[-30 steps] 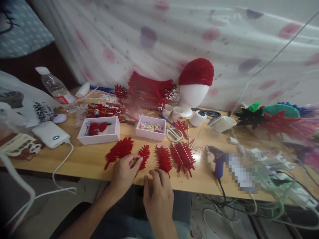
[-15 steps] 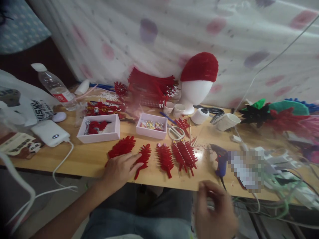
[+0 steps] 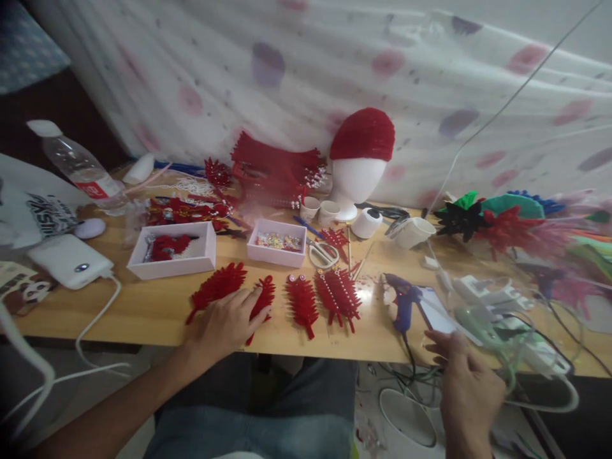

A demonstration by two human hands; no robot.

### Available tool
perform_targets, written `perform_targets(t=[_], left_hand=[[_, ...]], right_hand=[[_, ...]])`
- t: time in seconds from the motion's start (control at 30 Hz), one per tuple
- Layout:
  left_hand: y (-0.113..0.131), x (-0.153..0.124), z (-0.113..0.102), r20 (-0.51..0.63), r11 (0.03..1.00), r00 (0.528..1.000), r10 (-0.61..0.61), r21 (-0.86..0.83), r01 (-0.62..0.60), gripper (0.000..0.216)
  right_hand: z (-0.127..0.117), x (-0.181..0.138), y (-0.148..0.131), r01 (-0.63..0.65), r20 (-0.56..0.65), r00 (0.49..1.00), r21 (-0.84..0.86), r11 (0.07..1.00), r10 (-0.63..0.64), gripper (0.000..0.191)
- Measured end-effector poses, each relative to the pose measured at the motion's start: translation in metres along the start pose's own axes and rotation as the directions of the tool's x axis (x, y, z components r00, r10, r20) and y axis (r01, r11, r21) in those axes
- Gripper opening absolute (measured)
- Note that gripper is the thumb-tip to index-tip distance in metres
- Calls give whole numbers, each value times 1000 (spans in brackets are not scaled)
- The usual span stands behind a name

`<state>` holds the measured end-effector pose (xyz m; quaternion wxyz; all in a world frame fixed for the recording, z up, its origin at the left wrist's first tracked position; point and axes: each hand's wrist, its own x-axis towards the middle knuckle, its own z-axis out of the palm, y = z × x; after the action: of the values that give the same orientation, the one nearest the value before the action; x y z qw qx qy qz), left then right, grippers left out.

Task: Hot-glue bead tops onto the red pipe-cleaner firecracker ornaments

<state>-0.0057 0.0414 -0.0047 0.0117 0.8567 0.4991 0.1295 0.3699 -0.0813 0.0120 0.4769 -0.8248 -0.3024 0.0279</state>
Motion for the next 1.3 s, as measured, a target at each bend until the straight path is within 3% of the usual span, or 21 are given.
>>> perform_targets(t=[0.1, 0.2, 0.33, 0.57, 0.73, 0.87, 0.97, 1.1, 1.2, 1.3], left_hand=[[-8, -1, -4, -25, 998, 998, 61, -8, -61, 41], [-18, 1, -8, 15, 980, 980, 200, 5, -200, 52], [-19, 10, -12, 100, 961, 958, 269, 35, -274, 59], [3, 16, -2, 67, 989, 991, 118, 87, -124, 39], [12, 15, 5, 23, 997, 1000, 16, 75, -18, 38], [15, 15, 7, -23, 997, 999, -47, 60, 48, 34], [13, 15, 7, -46, 998, 998, -39, 55, 42, 35], [8, 13, 6, -9, 995, 996, 93, 40, -93, 35], [6, 12, 5, 33, 989, 988, 150, 5, -150, 33], [7, 12, 5, 9, 994, 994, 107, -8, -107, 34]], right_hand=[[17, 18, -10, -92, 46, 994, -63, 994, 95, 64], [32, 31, -18, -66, 120, 989, -138, 988, 83, 74], [45, 40, -27, -14, 214, 976, -161, 987, 49, 67], [53, 47, -27, 69, 200, 980, -251, 966, -18, 49], [44, 27, -46, -80, 94, 993, 51, 995, 75, 55], [35, -9, -80, -30, 142, 990, 174, 984, 5, 56], [37, -38, -97, 0, 301, 951, 220, 976, -68, 54], [57, -62, -114, 127, 489, 842, 227, 966, -226, 45], [77, -71, -130, 238, 579, 754, 197, 951, -309, 42], [96, -78, -145, 356, 610, 700, 152, 922, -371, 39]])
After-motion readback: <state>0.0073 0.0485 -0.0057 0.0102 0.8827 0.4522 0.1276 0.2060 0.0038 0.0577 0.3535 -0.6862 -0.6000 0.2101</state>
